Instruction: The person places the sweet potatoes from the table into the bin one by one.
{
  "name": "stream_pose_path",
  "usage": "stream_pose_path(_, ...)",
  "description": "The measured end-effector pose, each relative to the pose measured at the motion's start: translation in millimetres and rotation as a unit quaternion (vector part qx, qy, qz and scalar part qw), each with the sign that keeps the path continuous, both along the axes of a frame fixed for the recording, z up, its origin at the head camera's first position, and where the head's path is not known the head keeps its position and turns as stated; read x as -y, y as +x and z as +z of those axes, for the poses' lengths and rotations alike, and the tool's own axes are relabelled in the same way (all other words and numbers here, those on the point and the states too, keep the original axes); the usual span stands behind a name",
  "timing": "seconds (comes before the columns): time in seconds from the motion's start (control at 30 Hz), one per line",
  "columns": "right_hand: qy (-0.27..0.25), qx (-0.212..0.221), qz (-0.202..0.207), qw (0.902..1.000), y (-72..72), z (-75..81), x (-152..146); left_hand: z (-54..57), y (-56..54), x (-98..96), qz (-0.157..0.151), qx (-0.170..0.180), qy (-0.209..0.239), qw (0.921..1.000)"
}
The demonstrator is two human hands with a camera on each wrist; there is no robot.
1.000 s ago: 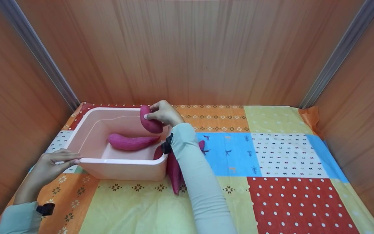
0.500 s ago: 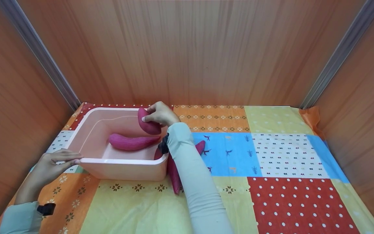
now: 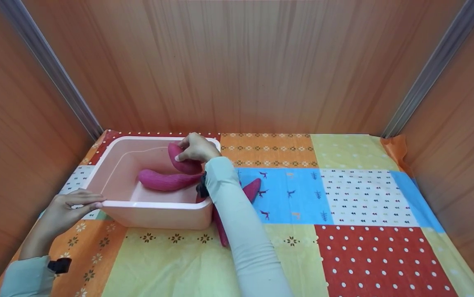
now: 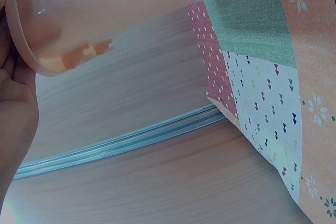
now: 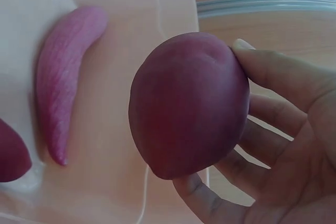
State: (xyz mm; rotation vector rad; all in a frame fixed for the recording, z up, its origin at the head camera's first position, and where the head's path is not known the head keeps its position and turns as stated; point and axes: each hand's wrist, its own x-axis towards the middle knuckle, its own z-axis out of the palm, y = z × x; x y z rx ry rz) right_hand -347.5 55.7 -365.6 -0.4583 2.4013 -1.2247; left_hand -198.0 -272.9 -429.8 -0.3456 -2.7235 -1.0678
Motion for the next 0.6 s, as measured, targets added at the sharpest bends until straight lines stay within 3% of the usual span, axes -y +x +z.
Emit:
stream_pose_path(0.33,0.028,-0.020,0.023,0.9992,1.8,-7.1,8,-0.7,0.8,-0.4,0.005,-0.002,-0.006,1.0000)
stream_pose_path(0.6,0.040,-0.029,0.051,0.9975,1.3,-10.4,11,-0.3,0.2,-1.3,-0.004,-0.037,-0.012,0.9992)
